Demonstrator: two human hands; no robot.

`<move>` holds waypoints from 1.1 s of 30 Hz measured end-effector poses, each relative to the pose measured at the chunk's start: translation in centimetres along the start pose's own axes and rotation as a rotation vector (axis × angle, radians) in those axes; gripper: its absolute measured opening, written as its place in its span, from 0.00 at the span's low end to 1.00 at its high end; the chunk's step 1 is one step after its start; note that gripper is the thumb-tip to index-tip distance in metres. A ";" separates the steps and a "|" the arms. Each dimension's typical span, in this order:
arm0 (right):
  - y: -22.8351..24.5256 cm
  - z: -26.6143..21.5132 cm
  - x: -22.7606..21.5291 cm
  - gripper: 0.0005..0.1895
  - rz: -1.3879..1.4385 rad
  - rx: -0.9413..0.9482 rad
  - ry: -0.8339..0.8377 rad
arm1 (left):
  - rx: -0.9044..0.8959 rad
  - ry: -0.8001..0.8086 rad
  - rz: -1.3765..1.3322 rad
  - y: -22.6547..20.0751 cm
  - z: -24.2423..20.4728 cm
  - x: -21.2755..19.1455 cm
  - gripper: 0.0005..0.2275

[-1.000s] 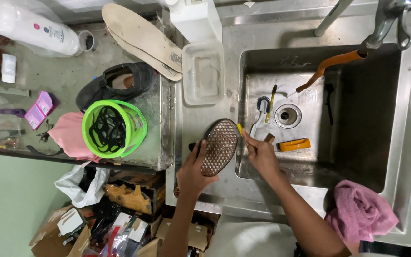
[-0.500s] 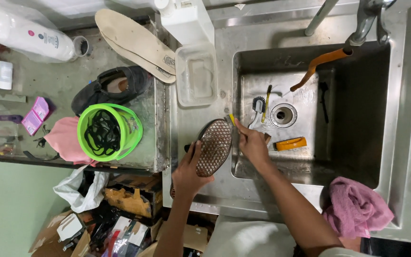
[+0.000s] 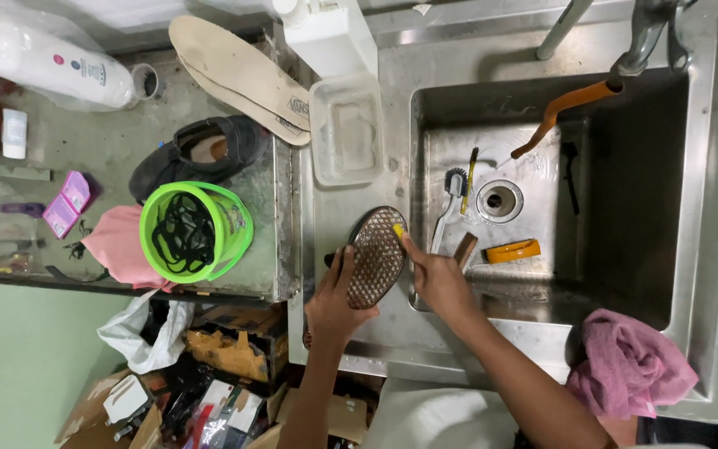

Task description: The person scrubs the sole of a black shoe with a sponge and rinses it under running water. They then use a yellow brush to scrub the sole again and rinse it once more. The person repeats the brushing and rinsing steps on the same shoe.

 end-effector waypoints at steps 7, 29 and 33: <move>2.5 3.5 0.2 0.35 -0.022 -0.068 -0.071 | -0.039 0.102 -0.015 0.0 0.1 -0.4 0.61; -4.8 2.0 2.1 0.45 -0.311 -0.034 0.034 | -0.076 0.187 -0.068 -0.3 -0.1 -0.3 0.63; -2.9 3.6 1.4 0.43 -0.280 -0.147 -0.007 | -0.090 0.179 -0.105 -0.5 0.2 -0.8 0.60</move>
Point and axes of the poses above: each hand's wrist, its own z-axis towards the middle knuckle, its own x-axis out of the palm, y = z × x, the point moved 6 cm from there along z, towards the middle knuckle, and after that the axes turned 9 degrees about -y, right-handed, at the moved point
